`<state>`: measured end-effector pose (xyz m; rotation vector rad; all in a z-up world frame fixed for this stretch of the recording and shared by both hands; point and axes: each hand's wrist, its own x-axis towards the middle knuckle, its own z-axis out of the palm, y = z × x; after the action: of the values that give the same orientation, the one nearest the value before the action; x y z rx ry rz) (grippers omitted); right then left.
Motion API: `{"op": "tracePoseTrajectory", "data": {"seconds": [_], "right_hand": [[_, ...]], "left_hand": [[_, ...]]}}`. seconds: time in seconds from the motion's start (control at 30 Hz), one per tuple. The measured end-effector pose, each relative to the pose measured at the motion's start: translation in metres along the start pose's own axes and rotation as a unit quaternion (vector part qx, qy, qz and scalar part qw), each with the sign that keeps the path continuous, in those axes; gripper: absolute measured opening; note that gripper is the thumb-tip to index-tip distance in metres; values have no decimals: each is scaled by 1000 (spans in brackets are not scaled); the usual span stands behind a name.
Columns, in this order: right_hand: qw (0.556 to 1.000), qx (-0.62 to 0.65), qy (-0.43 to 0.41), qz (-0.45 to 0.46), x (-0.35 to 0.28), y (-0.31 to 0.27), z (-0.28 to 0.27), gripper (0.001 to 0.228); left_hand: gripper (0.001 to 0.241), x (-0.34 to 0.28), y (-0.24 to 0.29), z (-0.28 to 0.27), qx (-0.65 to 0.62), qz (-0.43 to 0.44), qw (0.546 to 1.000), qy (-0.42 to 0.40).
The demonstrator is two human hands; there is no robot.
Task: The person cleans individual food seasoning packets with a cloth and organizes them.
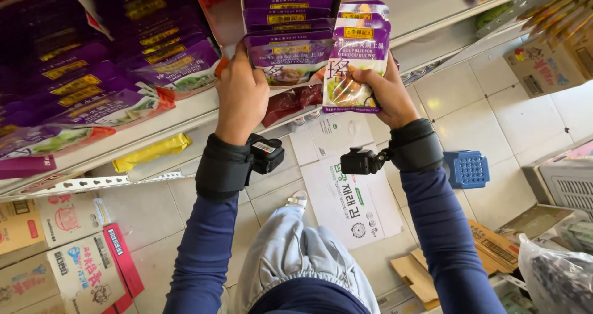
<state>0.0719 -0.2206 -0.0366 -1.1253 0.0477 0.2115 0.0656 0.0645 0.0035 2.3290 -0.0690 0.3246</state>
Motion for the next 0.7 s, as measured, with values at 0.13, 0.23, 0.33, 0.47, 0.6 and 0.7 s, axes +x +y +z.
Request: {"op": "tracePoseTrajectory", "data": {"seconds": [0.13, 0.23, 0.33, 0.47, 0.6, 0.7], "right_hand": [[1000, -5, 5, 1, 1, -2, 2, 61], [1000, 8, -1, -7, -1, 0, -5, 57], [1000, 25, -7, -15, -7, -2, -4, 54], [999, 32, -2, -26, -29, -10, -6, 54], [999, 33, -2, -39, -56, -16, -28, 56], [999, 23, -3, -47, -82, -23, -48, 55]], "left_hand": [[46, -2, 7, -2, 18, -4, 1000, 7], [48, -6, 21, -5, 36, 0, 999, 11], [47, -9, 26, -4, 36, -3, 999, 12], [50, -24, 37, 0, 50, 34, 997, 36], [50, -47, 73, -3, 56, 24, 998, 23], [51, -72, 97, 10, 42, 18, 999, 20]]}}
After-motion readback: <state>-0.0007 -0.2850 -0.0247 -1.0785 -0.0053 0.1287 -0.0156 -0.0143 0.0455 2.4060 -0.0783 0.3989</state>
